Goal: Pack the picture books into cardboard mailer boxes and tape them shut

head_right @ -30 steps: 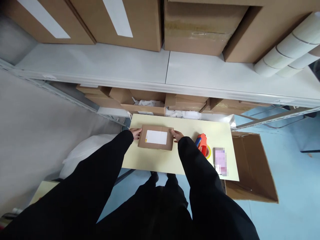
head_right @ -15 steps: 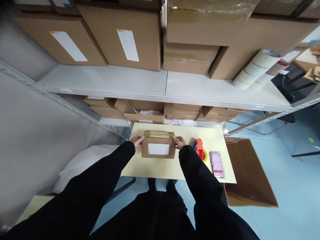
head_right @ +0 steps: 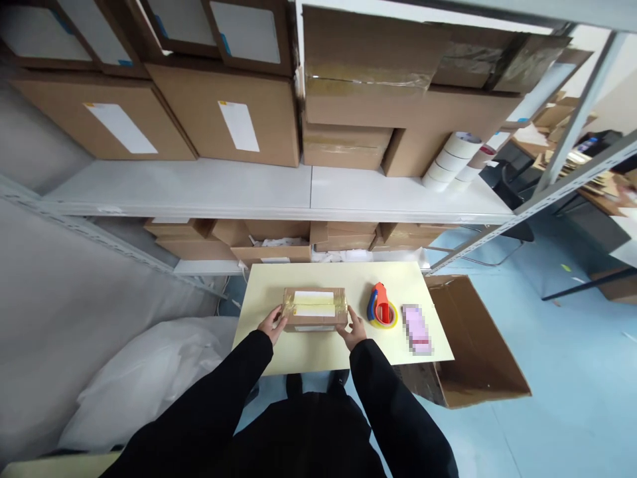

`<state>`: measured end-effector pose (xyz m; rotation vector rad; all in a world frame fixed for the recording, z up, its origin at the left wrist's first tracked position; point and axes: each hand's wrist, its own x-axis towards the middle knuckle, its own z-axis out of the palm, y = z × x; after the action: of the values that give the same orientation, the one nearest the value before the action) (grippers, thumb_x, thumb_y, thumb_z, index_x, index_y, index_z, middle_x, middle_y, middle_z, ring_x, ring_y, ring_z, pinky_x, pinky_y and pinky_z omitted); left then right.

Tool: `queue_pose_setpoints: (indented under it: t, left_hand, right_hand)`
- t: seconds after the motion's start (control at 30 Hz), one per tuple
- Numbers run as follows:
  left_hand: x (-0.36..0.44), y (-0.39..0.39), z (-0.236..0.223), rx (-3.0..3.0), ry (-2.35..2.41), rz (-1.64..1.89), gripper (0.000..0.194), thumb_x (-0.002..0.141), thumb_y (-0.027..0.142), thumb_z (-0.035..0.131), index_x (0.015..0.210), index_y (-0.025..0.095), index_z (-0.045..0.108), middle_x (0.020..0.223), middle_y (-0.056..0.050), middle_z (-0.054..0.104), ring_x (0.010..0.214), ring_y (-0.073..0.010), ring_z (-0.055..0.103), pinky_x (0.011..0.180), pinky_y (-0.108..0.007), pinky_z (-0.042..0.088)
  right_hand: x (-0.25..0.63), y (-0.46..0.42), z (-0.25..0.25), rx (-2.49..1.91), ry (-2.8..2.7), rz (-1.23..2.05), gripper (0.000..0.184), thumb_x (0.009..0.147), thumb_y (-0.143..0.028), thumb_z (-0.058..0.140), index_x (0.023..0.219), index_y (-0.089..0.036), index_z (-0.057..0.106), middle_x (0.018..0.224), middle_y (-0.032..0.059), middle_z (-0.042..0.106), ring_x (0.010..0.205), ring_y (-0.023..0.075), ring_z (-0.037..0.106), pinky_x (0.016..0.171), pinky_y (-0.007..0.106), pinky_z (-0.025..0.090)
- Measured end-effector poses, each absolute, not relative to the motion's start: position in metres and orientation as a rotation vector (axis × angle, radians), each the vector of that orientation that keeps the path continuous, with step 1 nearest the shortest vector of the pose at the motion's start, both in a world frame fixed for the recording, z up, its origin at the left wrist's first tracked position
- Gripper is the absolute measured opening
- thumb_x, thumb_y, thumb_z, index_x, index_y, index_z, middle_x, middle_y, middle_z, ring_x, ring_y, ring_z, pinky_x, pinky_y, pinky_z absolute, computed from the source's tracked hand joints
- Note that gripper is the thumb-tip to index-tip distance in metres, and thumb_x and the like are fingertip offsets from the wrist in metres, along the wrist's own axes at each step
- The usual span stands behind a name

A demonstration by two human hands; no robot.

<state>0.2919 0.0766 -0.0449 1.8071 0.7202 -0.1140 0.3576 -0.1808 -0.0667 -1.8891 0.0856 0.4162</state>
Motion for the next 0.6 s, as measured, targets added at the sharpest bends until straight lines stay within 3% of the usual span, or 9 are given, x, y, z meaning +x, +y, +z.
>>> queue_pose_setpoints:
  t: [0.13, 0.23, 0.37, 0.47, 0.6]
  left_hand:
    - [0.294, 0.08, -0.038, 1.96, 0.701, -0.153, 0.049, 0.068, 0.029, 0.058, 0.115, 0.017, 0.052, 0.098, -0.01, 0.063, 0.087, -0.0256, 0.062, 0.084, -0.035, 0.048]
    - [0.296, 0.081, -0.03, 1.903, 0.646, -0.11, 0.048, 0.067, 0.03, 0.057, 0.113, 0.015, 0.054, 0.092, -0.01, 0.064, 0.084, -0.0243, 0.063, 0.082, -0.036, 0.051]
    - [0.307, 0.06, -0.005, 1.9, 0.528, -0.062, 0.057, 0.068, 0.034, 0.055, 0.12, 0.013, 0.047, 0.101, -0.011, 0.061, 0.087, -0.0222, 0.062, 0.081, -0.033, 0.051]
    - [0.335, 0.006, 0.024, 1.925, 0.37, -0.041, 0.058, 0.069, 0.037, 0.056, 0.123, 0.02, 0.044, 0.108, -0.008, 0.059, 0.094, -0.0197, 0.059, 0.082, -0.029, 0.051]
    - [0.395, -0.118, 0.054, 1.974, 0.072, -0.13, 0.057, 0.067, 0.031, 0.061, 0.121, 0.021, 0.044, 0.1, -0.006, 0.062, 0.088, -0.0168, 0.061, 0.081, -0.028, 0.05]
  right_hand:
    - [0.348, -0.171, -0.055, -1.654, 0.279, 0.597, 0.076, 0.061, -0.047, 0.061, 0.129, -0.035, 0.029, 0.122, 0.0069, 0.044, 0.089, 0.0198, 0.057, 0.066, 0.035, 0.049]
    - [0.349, -0.169, -0.037, -1.547, 0.313, 0.601, 0.08, 0.053, -0.041, 0.068, 0.126, -0.032, 0.036, 0.116, 0.0081, 0.049, 0.091, 0.0217, 0.057, 0.072, 0.038, 0.049]
    - [0.348, -0.207, -0.01, -1.438, 0.218, 0.441, 0.078, 0.051, -0.038, 0.073, 0.123, -0.03, 0.042, 0.118, 0.0079, 0.05, 0.091, 0.0234, 0.058, 0.082, 0.042, 0.046]
    - [0.342, -0.275, 0.01, -1.418, 0.205, 0.26, 0.071, 0.058, -0.039, 0.069, 0.122, -0.031, 0.041, 0.125, 0.0068, 0.046, 0.095, 0.0232, 0.058, 0.088, 0.043, 0.043]
    - [0.324, -0.39, 0.027, -1.404, 0.254, -0.095, 0.055, 0.066, -0.04, 0.064, 0.115, -0.025, 0.044, 0.124, 0.0084, 0.048, 0.103, 0.0253, 0.054, 0.092, 0.044, 0.039]
